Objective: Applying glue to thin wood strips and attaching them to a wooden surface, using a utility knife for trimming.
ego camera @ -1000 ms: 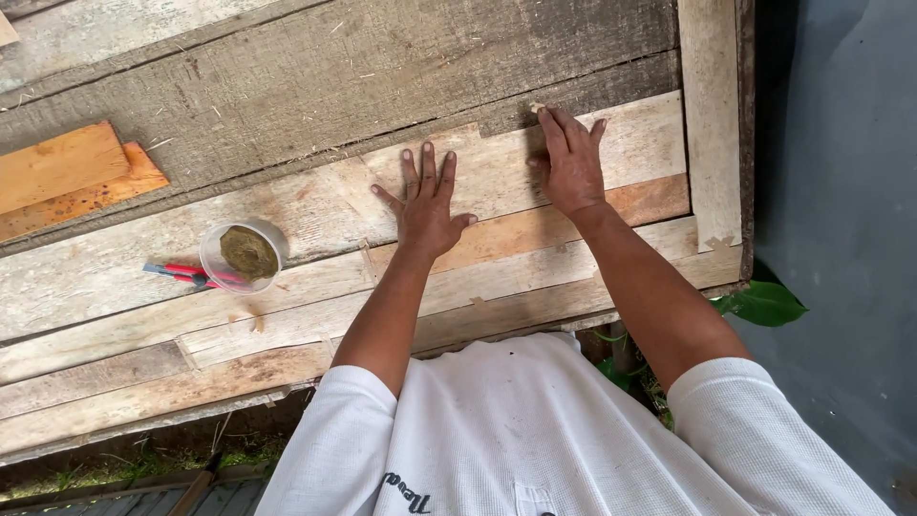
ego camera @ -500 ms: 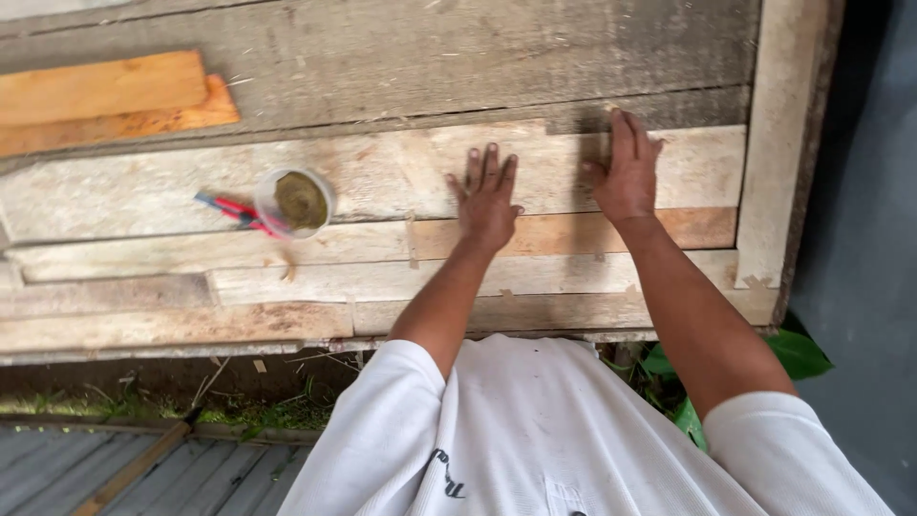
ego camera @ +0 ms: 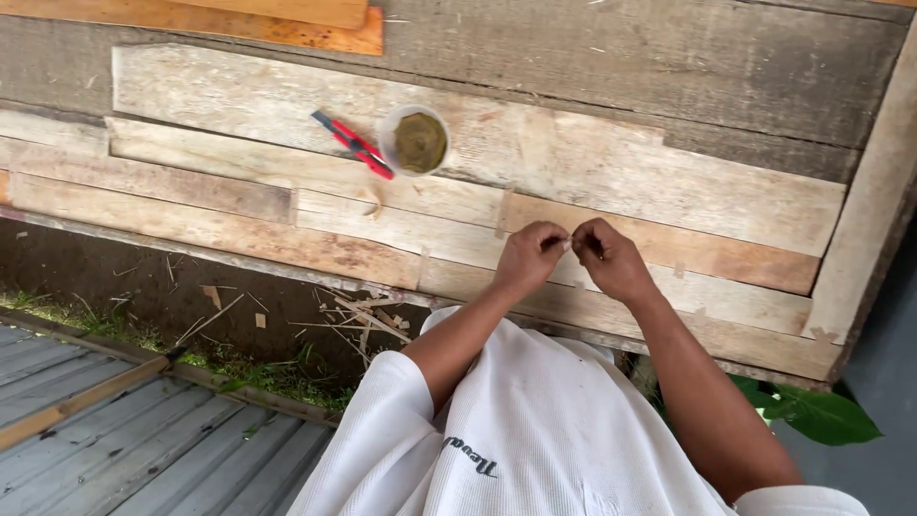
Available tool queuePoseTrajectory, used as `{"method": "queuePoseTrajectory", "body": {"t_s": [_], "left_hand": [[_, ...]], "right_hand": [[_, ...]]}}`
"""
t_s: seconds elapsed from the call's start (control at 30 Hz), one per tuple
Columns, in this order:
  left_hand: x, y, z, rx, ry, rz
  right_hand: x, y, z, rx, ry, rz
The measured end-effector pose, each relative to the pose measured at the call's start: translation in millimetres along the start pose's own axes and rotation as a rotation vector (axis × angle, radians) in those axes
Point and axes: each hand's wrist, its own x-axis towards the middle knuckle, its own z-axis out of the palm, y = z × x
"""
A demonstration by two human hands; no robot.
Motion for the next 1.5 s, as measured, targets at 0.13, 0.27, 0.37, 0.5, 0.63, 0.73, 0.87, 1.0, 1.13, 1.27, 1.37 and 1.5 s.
{"method": "queuePoseTrajectory", "body": {"t_s": [0.13, 0.27, 0.37, 0.5, 0.63, 0.73, 0.87, 1.0, 1.13, 1.27, 1.37, 1.5], "left_hand": [[-24, -7, -41, 0.076, 0.011, 0.011], [-35, 6, -90, 0.182, 0.159, 0.264], [-35, 10, -133, 0.191, 0.225, 0.395], [-25, 1, -177, 0.067, 0.255, 0.377], [-11, 1, -207, -0.153, 0.277, 0.287], [-1, -4, -223, -0.144, 0.357, 0.265], [15, -15, -241, -0.190, 0.355, 0.119], [35, -22, -252, -0.353, 0.357, -0.049], [50, -22, -257, -0.458, 0.316, -0.096], [61, -17, -263, -0.406, 0.282, -0.076], [72, -26, -268, -0.199, 0.372, 0.074], [77, -39, -274, 0.176, 0.608, 0.268]], "right_hand": [[-9, -29, 40, -0.011, -0.047, 0.131], [0, -60, 87, 0.194, -0.005, 0.204], [15, -96, 113, 0.198, -0.003, 0.255], [41, -115, 143, 0.055, 0.026, 0.229], [63, -129, 172, -0.015, 0.118, 0.230], [75, -133, 188, 0.119, 0.157, 0.304], [91, -150, 201, 0.196, 0.221, 0.298], [100, -171, 199, 0.212, 0.289, 0.342], [118, -174, 204, 0.309, 0.199, 0.317], [132, -175, 208, 0.180, 0.185, 0.321], [148, -169, 210, 0.016, 0.174, 0.299], [170, -164, 231, -0.434, 0.227, 0.094]]}}
